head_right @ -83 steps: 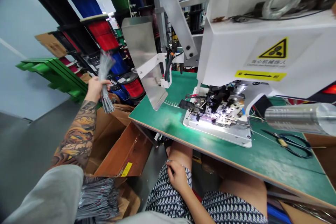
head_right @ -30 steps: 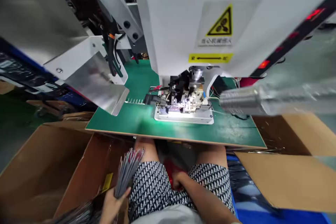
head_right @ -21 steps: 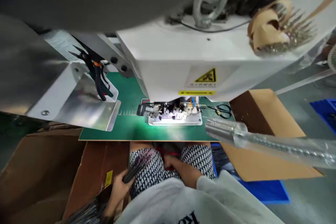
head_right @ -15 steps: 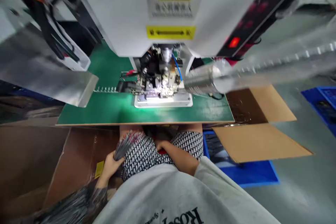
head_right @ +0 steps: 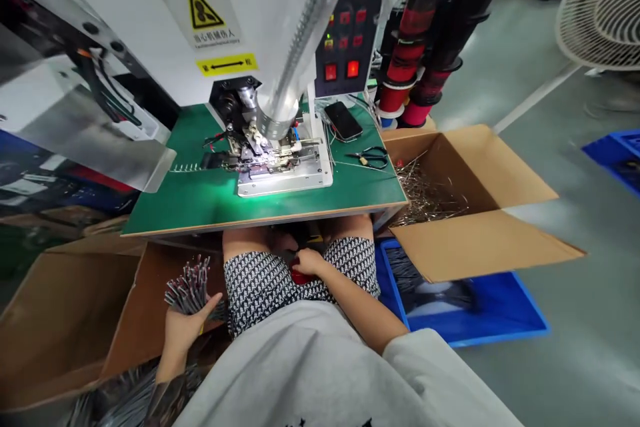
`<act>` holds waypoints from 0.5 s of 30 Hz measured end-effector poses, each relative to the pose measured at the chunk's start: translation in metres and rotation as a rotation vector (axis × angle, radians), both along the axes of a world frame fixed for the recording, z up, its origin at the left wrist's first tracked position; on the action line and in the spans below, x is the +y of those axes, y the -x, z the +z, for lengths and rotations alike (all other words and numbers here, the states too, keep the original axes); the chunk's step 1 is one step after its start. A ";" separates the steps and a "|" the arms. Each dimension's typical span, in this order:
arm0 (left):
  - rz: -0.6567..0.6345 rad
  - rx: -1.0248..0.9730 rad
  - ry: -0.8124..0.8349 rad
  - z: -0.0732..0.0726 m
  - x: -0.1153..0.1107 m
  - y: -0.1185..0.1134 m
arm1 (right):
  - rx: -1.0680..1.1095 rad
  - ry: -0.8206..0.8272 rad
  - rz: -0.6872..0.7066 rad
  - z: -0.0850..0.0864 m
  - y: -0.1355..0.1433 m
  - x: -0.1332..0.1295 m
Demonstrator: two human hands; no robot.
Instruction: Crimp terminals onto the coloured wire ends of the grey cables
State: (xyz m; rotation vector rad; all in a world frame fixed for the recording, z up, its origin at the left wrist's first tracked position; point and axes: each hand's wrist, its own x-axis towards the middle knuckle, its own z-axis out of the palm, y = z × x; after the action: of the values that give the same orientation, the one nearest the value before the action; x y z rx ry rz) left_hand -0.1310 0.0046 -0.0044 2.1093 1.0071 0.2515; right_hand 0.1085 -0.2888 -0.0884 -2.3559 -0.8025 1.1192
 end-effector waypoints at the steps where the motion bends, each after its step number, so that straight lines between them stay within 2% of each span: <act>1: 0.036 0.002 -0.052 0.007 -0.001 -0.009 | -0.003 -0.048 -0.038 0.005 0.000 -0.001; 3: 0.076 0.001 -0.210 0.026 -0.004 -0.030 | -0.005 -0.172 -0.119 0.019 0.004 0.000; 4: 0.046 -0.010 -0.315 0.038 -0.006 -0.042 | 0.002 -0.247 -0.154 0.027 0.008 0.001; 5: 0.000 -0.042 -0.422 0.053 -0.010 -0.054 | 0.018 -0.324 -0.181 0.037 0.013 0.004; 7: -0.175 -0.110 -0.490 0.086 -0.023 -0.078 | 0.062 -0.469 -0.210 0.061 0.024 0.007; 10: -0.449 -0.136 -0.370 0.136 -0.056 -0.109 | 0.097 -0.721 -0.233 0.104 0.037 0.011; 12: -0.544 -0.195 -0.223 0.162 -0.083 -0.125 | 0.056 -0.982 -0.226 0.129 0.041 0.013; 13: -0.579 -0.233 -0.133 0.170 -0.096 -0.133 | 0.029 -1.062 -0.211 0.138 0.042 0.015; 15: -0.648 -0.315 0.057 0.176 -0.121 -0.147 | 0.022 -1.136 -0.203 0.143 0.044 0.022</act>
State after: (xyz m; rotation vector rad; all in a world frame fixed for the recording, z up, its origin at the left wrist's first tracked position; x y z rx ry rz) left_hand 0.0162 -0.1167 0.1714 2.1368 0.1241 0.2122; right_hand 0.0649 -0.2665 0.0545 -1.4023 -0.8430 0.3862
